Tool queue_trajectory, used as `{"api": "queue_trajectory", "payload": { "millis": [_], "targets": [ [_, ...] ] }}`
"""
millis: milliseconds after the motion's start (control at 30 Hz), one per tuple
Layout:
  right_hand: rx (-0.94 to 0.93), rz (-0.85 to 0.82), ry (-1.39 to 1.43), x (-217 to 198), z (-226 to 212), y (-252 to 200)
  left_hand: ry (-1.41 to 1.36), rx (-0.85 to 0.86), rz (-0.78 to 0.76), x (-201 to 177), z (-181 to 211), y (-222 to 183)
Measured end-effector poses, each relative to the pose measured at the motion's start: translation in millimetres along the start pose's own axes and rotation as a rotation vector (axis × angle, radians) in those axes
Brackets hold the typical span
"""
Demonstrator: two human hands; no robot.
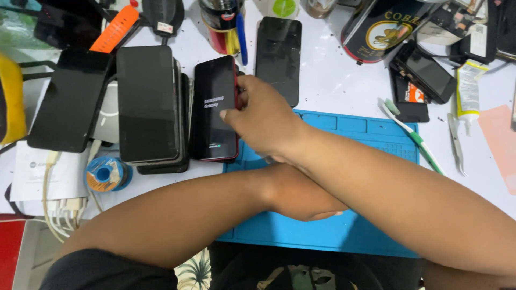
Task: Cleaning a phone back cover, assembling it, and manipulating internal components with tweezers.
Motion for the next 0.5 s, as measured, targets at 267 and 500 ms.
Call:
{"api": "queue_trajectory", "payload": {
  "millis": [267,500],
  "targets": [
    [-0.329,0.138,-0.262,-19.0,-9.4,-1.6,0.124,0.034,0.070,-4.7,1.7,-9.4],
    [-1.235,0.400,-1.198,-26.9,-34.2,-35.5,0.279,0.029,0.164,-5.9,3.1,-3.8]
  ]
}}
Point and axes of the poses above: each hand's wrist, its own y-axis towards the middle knuckle, its own x-axis out of the palm, z = x × y, the point moved 4 cm from there along y, towards the middle knuckle, and after that the axes turned 7 degrees about y, right-handed, at the moved point
